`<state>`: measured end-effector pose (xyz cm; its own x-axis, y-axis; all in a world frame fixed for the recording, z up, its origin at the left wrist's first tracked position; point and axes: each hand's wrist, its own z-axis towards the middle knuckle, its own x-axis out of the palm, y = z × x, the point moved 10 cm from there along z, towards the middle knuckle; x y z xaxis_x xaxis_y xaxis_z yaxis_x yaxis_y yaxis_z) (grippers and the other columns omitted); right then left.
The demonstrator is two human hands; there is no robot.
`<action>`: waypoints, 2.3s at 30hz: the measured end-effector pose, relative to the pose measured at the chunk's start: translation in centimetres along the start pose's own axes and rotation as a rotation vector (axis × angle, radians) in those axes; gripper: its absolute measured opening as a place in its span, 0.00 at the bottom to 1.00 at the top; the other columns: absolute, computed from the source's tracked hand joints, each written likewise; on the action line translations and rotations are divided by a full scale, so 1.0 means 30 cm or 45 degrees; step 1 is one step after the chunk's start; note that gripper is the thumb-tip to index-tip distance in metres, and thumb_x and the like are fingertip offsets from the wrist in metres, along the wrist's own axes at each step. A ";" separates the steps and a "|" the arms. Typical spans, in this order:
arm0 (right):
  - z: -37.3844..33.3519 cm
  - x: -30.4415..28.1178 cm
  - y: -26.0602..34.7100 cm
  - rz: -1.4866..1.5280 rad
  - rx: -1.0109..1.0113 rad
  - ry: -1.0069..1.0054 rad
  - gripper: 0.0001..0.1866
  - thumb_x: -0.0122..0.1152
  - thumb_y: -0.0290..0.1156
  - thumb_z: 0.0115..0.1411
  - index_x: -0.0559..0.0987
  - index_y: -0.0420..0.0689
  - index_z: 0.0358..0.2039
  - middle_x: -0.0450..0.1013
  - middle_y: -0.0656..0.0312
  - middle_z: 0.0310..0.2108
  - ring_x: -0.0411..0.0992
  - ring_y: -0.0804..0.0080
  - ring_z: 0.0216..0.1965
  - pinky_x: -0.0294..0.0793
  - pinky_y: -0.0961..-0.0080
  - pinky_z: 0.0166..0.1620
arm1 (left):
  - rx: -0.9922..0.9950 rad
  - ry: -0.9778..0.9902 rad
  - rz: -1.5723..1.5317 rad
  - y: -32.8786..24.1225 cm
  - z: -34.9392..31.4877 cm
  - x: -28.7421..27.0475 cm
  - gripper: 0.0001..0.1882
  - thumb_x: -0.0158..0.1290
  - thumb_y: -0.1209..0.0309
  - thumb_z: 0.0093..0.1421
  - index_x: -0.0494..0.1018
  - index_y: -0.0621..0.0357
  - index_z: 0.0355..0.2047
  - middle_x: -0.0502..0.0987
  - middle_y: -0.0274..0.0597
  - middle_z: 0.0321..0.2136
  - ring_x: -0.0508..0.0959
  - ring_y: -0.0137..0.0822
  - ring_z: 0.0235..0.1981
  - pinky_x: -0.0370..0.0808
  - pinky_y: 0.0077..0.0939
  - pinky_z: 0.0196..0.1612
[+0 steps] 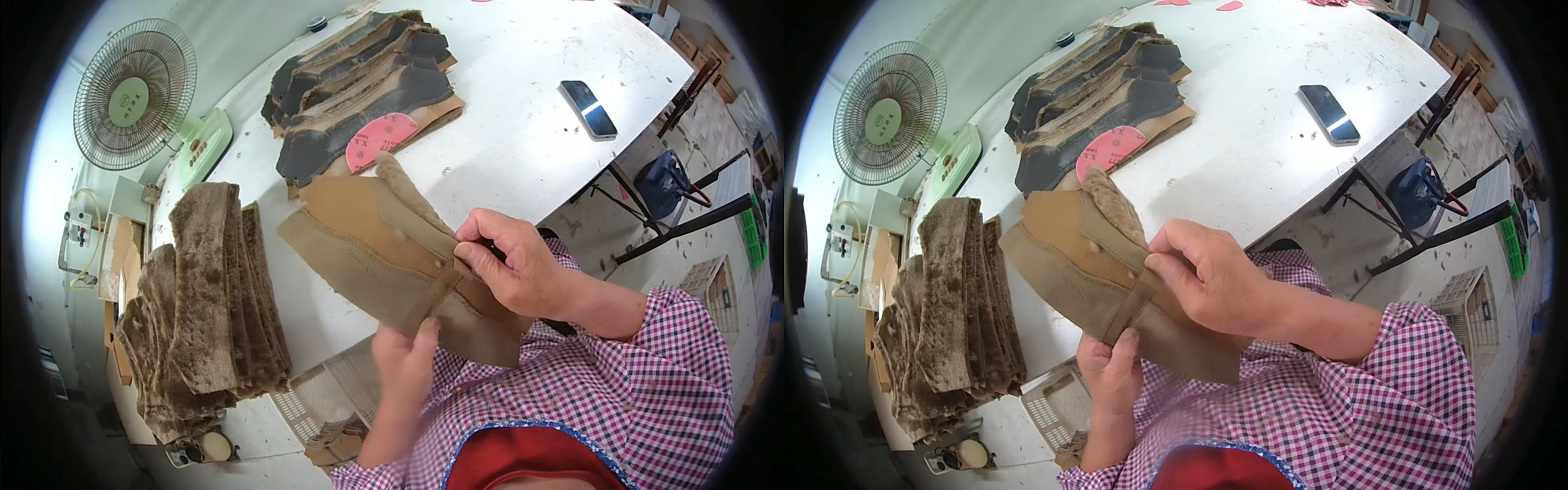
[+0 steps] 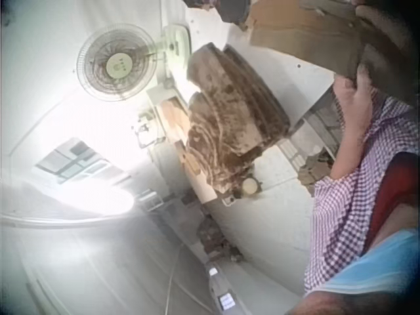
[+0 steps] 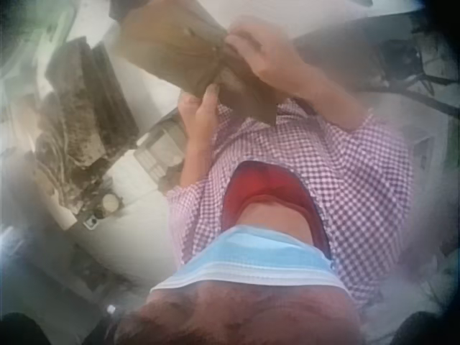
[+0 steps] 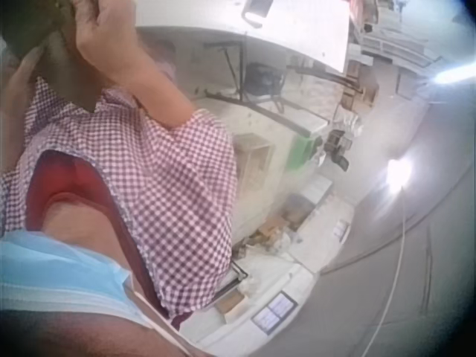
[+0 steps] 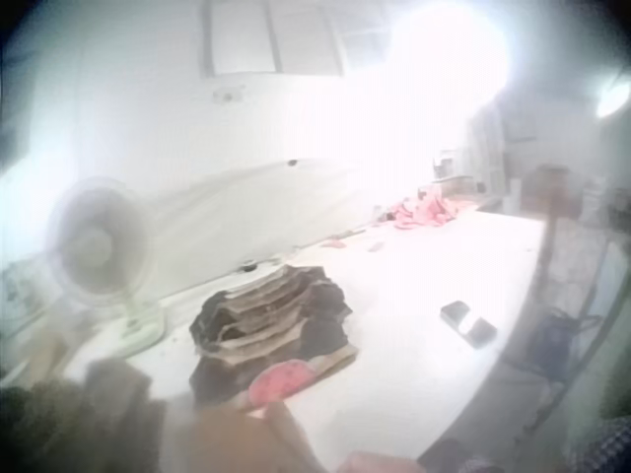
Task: The person repeatedly picks up layered fabric pieces from a table, separates the top layer from the backing, and places the separated pieces into a white plastic basket. The person continues this process with multiple fabric pieces throughout the clip.
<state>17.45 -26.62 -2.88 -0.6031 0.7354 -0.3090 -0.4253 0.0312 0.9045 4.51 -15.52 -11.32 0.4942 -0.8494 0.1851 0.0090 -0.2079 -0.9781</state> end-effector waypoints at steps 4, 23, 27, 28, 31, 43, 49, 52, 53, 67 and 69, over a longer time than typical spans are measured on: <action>0.010 -0.016 0.006 -0.042 -0.041 0.054 0.04 0.54 0.23 0.62 0.71 0.37 0.31 0.71 0.52 0.25 0.71 0.65 0.26 0.69 0.71 0.31 | -0.011 0.254 -0.411 -0.035 -0.004 0.050 0.27 0.45 0.82 0.59 0.57 0.72 0.60 0.68 0.53 0.56 0.74 0.40 0.52 0.72 0.32 0.52; -0.010 0.017 0.123 -0.203 -0.518 0.179 0.05 0.57 0.21 0.57 0.71 0.40 0.33 0.66 0.54 0.29 0.65 0.54 0.33 0.66 0.65 0.41 | 0.229 0.207 -0.783 -0.154 0.077 -0.079 0.34 0.53 0.59 0.57 0.60 0.65 0.60 0.70 0.50 0.54 0.72 0.49 0.54 0.72 0.47 0.55; -0.054 0.047 0.136 -0.180 -0.605 0.236 0.05 0.58 0.20 0.56 0.71 0.41 0.33 0.65 0.56 0.29 0.63 0.56 0.33 0.64 0.65 0.42 | 0.153 -0.033 -0.933 -0.081 0.129 -0.158 0.29 0.46 0.59 0.62 0.61 0.63 0.60 0.71 0.51 0.54 0.73 0.49 0.54 0.71 0.47 0.56; -0.069 0.054 0.086 -0.163 -0.543 0.241 0.05 0.58 0.21 0.56 0.71 0.41 0.33 0.65 0.56 0.29 0.63 0.56 0.33 0.64 0.65 0.42 | 0.067 -0.148 -0.941 -0.027 0.134 -0.172 0.28 0.46 0.60 0.63 0.62 0.63 0.60 0.71 0.51 0.54 0.73 0.49 0.54 0.71 0.47 0.56; -0.108 0.067 0.001 -0.112 -0.408 0.237 0.06 0.60 0.23 0.56 0.72 0.41 0.33 0.66 0.56 0.29 0.64 0.56 0.32 0.65 0.64 0.40 | -0.037 -0.173 -1.088 0.047 0.131 -0.170 0.25 0.43 0.64 0.64 0.63 0.63 0.59 0.70 0.51 0.55 0.72 0.51 0.55 0.70 0.49 0.57; 0.109 0.237 -0.182 1.069 0.513 0.666 0.34 0.37 0.56 0.70 0.63 0.39 0.62 0.65 0.53 0.59 0.63 0.65 0.61 0.62 0.68 0.63 | -0.086 0.180 -1.230 -0.012 0.070 -0.016 0.27 0.43 0.65 0.63 0.62 0.64 0.60 0.68 0.54 0.58 0.70 0.53 0.57 0.66 0.52 0.60; 0.088 0.158 -0.223 1.380 0.573 0.555 0.25 0.64 0.35 0.58 0.72 0.34 0.53 0.75 0.54 0.47 0.75 0.67 0.46 0.71 0.70 0.55 | -0.023 0.205 -1.173 -0.027 0.051 -0.082 0.27 0.44 0.66 0.61 0.63 0.65 0.59 0.70 0.54 0.56 0.71 0.52 0.56 0.66 0.49 0.61; 0.089 0.120 -0.251 1.001 0.641 0.348 0.19 0.63 0.34 0.59 0.77 0.33 0.45 0.78 0.55 0.39 0.77 0.69 0.40 0.75 0.72 0.49 | -0.002 0.230 -1.219 -0.020 0.038 -0.069 0.28 0.45 0.66 0.60 0.63 0.65 0.59 0.70 0.54 0.56 0.71 0.52 0.56 0.66 0.49 0.61; 0.082 0.156 -0.302 0.831 0.678 0.368 0.17 0.63 0.34 0.59 0.79 0.33 0.42 0.79 0.55 0.37 0.76 0.71 0.39 0.75 0.73 0.47 | 0.015 0.247 -1.217 -0.013 0.035 -0.044 0.28 0.45 0.66 0.60 0.64 0.65 0.59 0.70 0.54 0.56 0.71 0.52 0.56 0.66 0.49 0.61; -0.018 -0.001 0.122 -0.175 -0.504 -0.001 0.16 0.67 0.28 0.55 0.76 0.37 0.42 0.75 0.54 0.38 0.76 0.63 0.36 0.77 0.73 0.38 | -0.043 0.002 -1.351 -0.079 0.055 -0.074 0.27 0.40 0.64 0.64 0.61 0.64 0.60 0.68 0.54 0.58 0.70 0.53 0.57 0.66 0.52 0.60; -0.051 0.042 0.175 -0.245 -0.547 0.032 0.16 0.69 0.27 0.53 0.76 0.37 0.41 0.74 0.54 0.36 0.76 0.63 0.36 0.77 0.73 0.37 | 0.015 0.047 -1.337 -0.096 0.054 -0.072 0.27 0.40 0.64 0.64 0.61 0.64 0.60 0.68 0.54 0.58 0.69 0.53 0.57 0.66 0.51 0.60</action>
<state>13.43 -26.55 1.05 -0.5000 0.7269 -0.4707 -0.7683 -0.1215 0.6284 4.81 -12.30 -9.05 0.2065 -0.2595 0.9434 0.4260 -0.8441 -0.3255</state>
